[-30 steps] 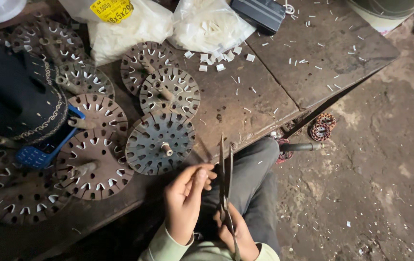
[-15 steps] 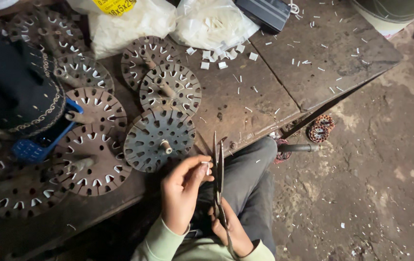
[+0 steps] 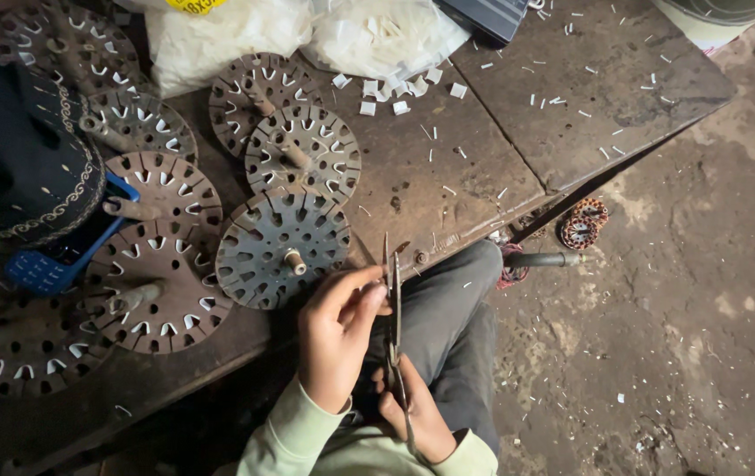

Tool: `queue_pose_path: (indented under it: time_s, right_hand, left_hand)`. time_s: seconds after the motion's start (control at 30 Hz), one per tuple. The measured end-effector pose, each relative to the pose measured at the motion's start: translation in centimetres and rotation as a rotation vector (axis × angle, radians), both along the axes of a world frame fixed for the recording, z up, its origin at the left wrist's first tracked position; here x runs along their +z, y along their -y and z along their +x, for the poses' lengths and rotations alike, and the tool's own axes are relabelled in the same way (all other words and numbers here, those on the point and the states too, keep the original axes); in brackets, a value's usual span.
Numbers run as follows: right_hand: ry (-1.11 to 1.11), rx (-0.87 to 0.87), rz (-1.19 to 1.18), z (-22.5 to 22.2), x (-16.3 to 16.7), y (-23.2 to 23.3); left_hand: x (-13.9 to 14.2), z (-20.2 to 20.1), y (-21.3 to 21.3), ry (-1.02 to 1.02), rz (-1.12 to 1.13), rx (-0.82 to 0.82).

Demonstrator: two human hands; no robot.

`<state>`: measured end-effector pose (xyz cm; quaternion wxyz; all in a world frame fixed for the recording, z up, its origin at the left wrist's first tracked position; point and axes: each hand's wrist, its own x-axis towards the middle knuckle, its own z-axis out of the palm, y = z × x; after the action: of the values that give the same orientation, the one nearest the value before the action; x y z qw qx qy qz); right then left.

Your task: The person sits on the floor and repeatedly picks small white plastic pieces, cuts them with scissors, and inserts them into the slots of circular wooden discs. The person handles multiple discs and continues the repetitive insertion process throughout the clip.

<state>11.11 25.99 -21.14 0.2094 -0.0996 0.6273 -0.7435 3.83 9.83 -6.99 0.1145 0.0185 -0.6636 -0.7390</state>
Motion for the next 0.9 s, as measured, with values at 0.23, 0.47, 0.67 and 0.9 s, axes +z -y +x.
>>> queue_pose_path:
  time_s: [0.23,0.47,0.67,0.9]
  right_hand:
    - [-0.039,-0.065,0.126,0.2,-0.2,0.6]
    - [-0.108,-0.105,0.160,-0.1,1.8,1.5]
    - [-0.093,-0.228,0.364,-0.9,5.0,3.1]
    - [-0.096,-0.284,0.338,-1.7,6.5,3.9]
  left_hand:
    - [0.3,0.2,0.0,-0.085,-0.209,0.137]
    - [-0.3,0.0,0.0,-0.018,-0.153,0.132]
    - [-0.8,-0.1,-0.2,0.066,-0.136,0.155]
    - [-1.1,-0.1,0.0,0.099,-0.136,0.134]
